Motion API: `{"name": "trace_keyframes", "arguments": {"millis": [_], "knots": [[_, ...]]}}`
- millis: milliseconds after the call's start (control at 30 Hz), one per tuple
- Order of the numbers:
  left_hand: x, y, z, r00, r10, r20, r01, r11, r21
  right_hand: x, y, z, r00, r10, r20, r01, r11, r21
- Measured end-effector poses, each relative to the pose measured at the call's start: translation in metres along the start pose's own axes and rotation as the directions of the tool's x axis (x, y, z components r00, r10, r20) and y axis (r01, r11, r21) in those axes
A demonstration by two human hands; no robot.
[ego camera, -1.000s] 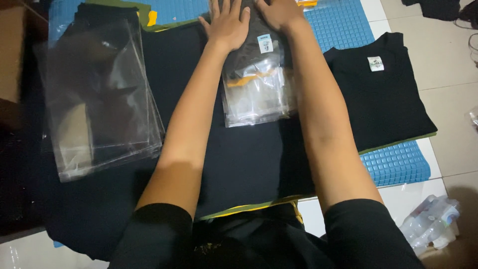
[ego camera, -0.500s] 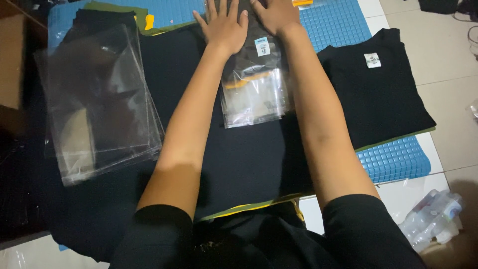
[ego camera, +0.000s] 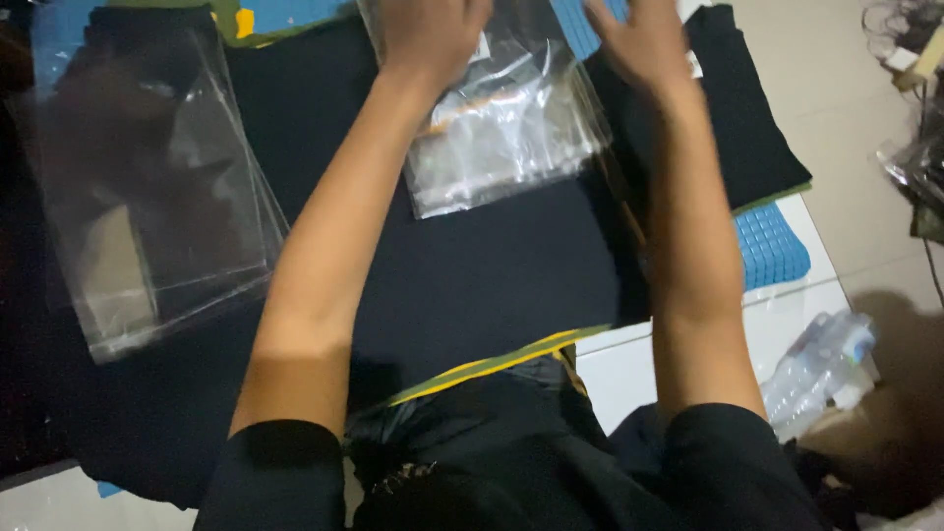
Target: Folding t-shirts and placing them into plastic bags for packaging
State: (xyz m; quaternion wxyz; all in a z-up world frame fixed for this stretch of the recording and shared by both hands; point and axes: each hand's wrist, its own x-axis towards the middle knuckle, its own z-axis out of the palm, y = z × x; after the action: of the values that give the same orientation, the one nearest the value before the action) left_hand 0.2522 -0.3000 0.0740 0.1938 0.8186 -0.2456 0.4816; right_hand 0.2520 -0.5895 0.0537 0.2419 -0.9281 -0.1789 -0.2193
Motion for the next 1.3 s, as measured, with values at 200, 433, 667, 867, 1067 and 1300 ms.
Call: {"name": "trace_keyframes", "arguments": {"millis": [200, 433, 667, 867, 1067, 1300], "knots": [[-0.014, 0.129, -0.036, 0.983, 0.169, 0.071, -0.145, 0.956, -0.257, -0.165, 0.064, -0.092, 0.915, 0.077, -0.396, -0.269, 0.847, -0.458], [-0.050, 0.222, 0.011, 0.950, 0.110, 0.291, 0.001, 0.934, -0.357, -0.279, 0.091, -0.053, 0.734, 0.405, -0.545, -0.569, 0.805, -0.169], [-0.069, 0.223, 0.029, 0.866, 0.167, 0.471, 0.088, 0.877, -0.472, -0.257, 0.095, -0.040, 0.629, 0.642, -0.438, -0.671, 0.733, 0.110], [-0.081, 0.214, 0.031, 0.890, 0.100, 0.445, 0.111, 0.898, -0.425, -0.255, 0.091, -0.038, 0.572, 0.639, -0.514, -0.659, 0.731, 0.176], [-0.087, 0.220, 0.032, 0.875, 0.077, 0.478, 0.184, 0.860, -0.475, -0.245, 0.093, -0.038, 0.623, 0.624, -0.471, -0.652, 0.747, 0.129], [-0.086, 0.219, 0.029, 0.874, 0.024, 0.485, 0.261, 0.819, -0.511, -0.269, 0.113, -0.065, 0.554, 0.794, -0.250, -0.659, 0.602, 0.451]]}}
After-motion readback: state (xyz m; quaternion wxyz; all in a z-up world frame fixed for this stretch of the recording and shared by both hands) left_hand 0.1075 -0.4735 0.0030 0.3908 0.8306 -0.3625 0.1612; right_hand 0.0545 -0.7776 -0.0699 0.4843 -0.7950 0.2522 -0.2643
